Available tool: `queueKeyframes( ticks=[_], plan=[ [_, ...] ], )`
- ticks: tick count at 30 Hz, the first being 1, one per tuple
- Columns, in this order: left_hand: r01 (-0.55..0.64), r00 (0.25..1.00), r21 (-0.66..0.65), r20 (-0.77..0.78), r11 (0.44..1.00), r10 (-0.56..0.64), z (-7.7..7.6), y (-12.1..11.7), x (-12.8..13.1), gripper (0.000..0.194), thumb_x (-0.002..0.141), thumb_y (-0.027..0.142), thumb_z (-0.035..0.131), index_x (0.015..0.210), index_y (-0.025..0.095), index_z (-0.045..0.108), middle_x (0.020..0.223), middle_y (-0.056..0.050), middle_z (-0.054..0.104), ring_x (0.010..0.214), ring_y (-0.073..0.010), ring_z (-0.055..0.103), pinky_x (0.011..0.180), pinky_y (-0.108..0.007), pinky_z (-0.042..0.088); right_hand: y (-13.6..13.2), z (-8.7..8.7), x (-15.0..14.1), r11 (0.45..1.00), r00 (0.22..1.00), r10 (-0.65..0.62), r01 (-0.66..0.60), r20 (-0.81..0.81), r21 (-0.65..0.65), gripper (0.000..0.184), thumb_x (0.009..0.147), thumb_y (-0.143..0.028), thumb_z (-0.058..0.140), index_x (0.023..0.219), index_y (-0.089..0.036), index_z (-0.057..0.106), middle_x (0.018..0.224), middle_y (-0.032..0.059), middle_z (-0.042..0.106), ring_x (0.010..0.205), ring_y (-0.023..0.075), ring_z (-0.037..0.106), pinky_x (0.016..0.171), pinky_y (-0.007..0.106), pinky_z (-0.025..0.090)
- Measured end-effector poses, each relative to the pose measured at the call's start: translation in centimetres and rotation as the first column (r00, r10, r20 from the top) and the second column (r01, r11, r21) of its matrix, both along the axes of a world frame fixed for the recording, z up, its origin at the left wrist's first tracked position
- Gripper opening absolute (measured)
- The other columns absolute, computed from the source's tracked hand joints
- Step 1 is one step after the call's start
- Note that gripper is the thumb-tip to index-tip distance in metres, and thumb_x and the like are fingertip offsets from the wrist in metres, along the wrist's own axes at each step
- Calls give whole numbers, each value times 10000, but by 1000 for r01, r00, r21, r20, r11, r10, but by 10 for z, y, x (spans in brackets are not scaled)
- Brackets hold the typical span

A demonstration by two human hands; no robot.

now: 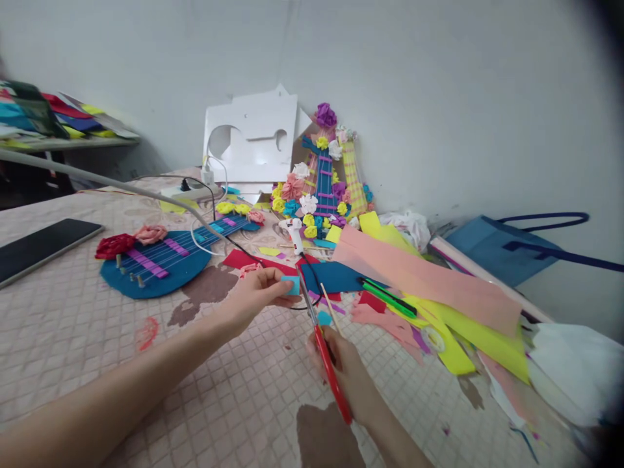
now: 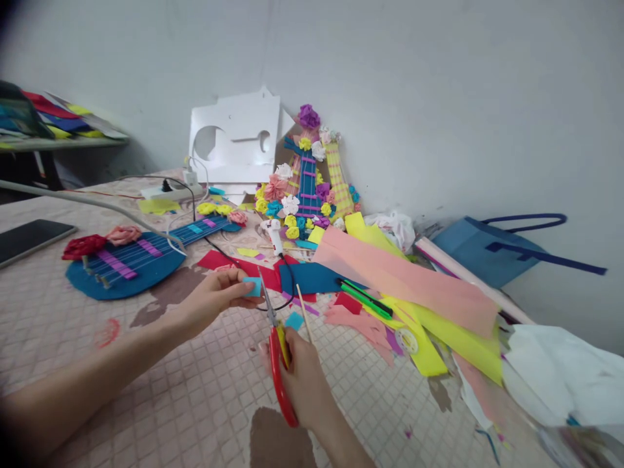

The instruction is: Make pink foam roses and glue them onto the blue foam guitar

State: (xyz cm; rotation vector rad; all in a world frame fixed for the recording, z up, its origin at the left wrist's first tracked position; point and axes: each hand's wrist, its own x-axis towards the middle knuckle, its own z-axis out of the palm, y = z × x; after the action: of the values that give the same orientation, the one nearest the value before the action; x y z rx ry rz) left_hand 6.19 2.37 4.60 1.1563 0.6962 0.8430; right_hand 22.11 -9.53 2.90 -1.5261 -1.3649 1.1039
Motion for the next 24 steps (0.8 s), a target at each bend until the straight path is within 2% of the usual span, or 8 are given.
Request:
queueKeyframes(
  ticks=[5,9,17,21,24],
  plan=[
    [5,999,-24,41,1000,-4,2,2,-1,286,717,357,726,701,138,543,753,-53,709,750,-195,694,740,-342,549,1,-4,1,1000,998,-10,10,70,1,215,803,-324,615,700,-204,469,561,-60,424,481,96,375,442,217,298],
    [-1,998,-33,59,999,3,0,2,-1,279,717,345,728,713,131,549,752,-61,711,752,-197,694,745,-341,551,2,-3,0,1000,997,-7,7,73,10,196,793,-310,613,699,-204,477,555,-60,422,476,100,385,444,220,310],
    [4,994,-58,114,998,3,-1,1,1,276,717,326,736,703,130,543,732,-48,704,717,-175,685,751,-337,550,1,-1,-1,1000,999,9,-9,33,-3,270,802,-417,597,708,-204,460,557,-63,396,480,95,365,443,217,300],
    [55,992,-45,117,998,-49,8,6,4,262,722,314,732,707,129,547,745,-49,706,728,-166,684,737,-303,545,5,-6,4,997,994,62,-65,-87,-38,345,845,-527,491,718,-209,447,535,-69,381,449,89,367,435,213,309],
    [71,994,-38,88,997,-67,14,10,6,261,715,316,735,732,128,555,766,-54,708,744,-167,686,730,-285,539,10,-13,8,996,989,58,-67,-138,-60,407,822,-594,475,698,-209,436,515,-73,372,422,82,366,419,205,311]
  ],
)
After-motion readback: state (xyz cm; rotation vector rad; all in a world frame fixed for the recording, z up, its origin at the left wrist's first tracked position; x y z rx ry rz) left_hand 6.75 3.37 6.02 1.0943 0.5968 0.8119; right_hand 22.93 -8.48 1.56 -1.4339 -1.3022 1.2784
